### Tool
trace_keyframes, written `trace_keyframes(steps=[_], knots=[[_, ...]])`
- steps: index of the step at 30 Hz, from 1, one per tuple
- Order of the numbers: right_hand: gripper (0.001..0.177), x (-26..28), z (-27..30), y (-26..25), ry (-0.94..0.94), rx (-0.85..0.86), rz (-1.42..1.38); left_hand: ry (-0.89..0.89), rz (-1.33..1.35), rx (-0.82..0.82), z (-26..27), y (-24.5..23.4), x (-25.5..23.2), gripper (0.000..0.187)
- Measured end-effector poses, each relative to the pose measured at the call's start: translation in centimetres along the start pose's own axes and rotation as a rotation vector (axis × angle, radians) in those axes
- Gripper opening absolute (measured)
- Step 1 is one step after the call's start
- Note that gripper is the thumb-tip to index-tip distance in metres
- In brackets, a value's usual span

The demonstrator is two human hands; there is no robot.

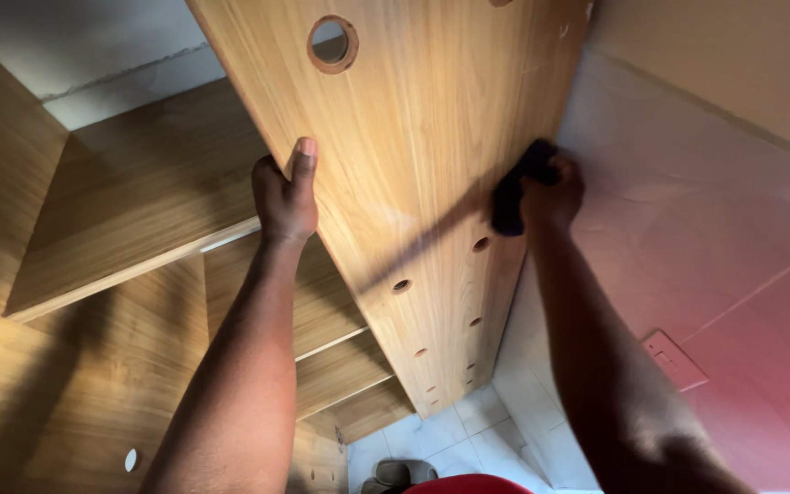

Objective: Wiping down a wooden shelf unit using a dark cloth.

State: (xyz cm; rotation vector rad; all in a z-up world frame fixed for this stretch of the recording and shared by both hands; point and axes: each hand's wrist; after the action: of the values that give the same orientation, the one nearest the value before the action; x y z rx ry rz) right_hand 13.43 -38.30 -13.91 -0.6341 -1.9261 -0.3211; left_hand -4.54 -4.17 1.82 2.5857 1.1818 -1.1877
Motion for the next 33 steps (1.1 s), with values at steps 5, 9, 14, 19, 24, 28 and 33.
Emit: trace_keyframes(steps=[5,9,14,19,24,28,33], knots=[[0.037,1.9,0.0,-1.0,0.007,0.028,-0.017,0.015,0.043,0.017,0.0,0.0,-0.4,0.068],[0.038,2.4,2.5,0.1,0.034,0.038,-0.069,0.018,0.024,0.015,0.1,0.0,-0.4,0.066],[0.033,5.4,8.8,3.3,-0.008,0.066,-0.243,0.056,0.064,0.025,0.2,0.0,-1.0,0.064],[0.037,14.0,14.2,1.4,0.174,0.216,-0.218,0.076,0.085,0.037,0.3,-0.5,-1.7,0.063],[0.043,10.8,13.1,2.9,0.207,0.201,-0.37,0.211,0.017,0.005,0.4,-1.1,-2.3,0.064],[0.042,13.1,16.2,2.6,0.235,0.201,-0.375,0.013,-0.142,0.095,0.2,-1.1,-1.4,0.066],[0.041,15.4,19.1,3.2,0.214,0.222,-0.254,0.057,-0.039,0.112,0.2,-1.4,-2.4,0.067]])
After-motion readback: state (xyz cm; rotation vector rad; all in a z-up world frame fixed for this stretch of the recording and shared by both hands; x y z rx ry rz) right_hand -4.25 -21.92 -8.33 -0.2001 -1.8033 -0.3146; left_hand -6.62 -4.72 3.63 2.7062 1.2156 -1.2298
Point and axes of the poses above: each hand's wrist, its own z-axis away from the middle knuckle, its own y-axis out of the palm, x = y × z, and after that the axes turned 7 degrees about -z, right-handed
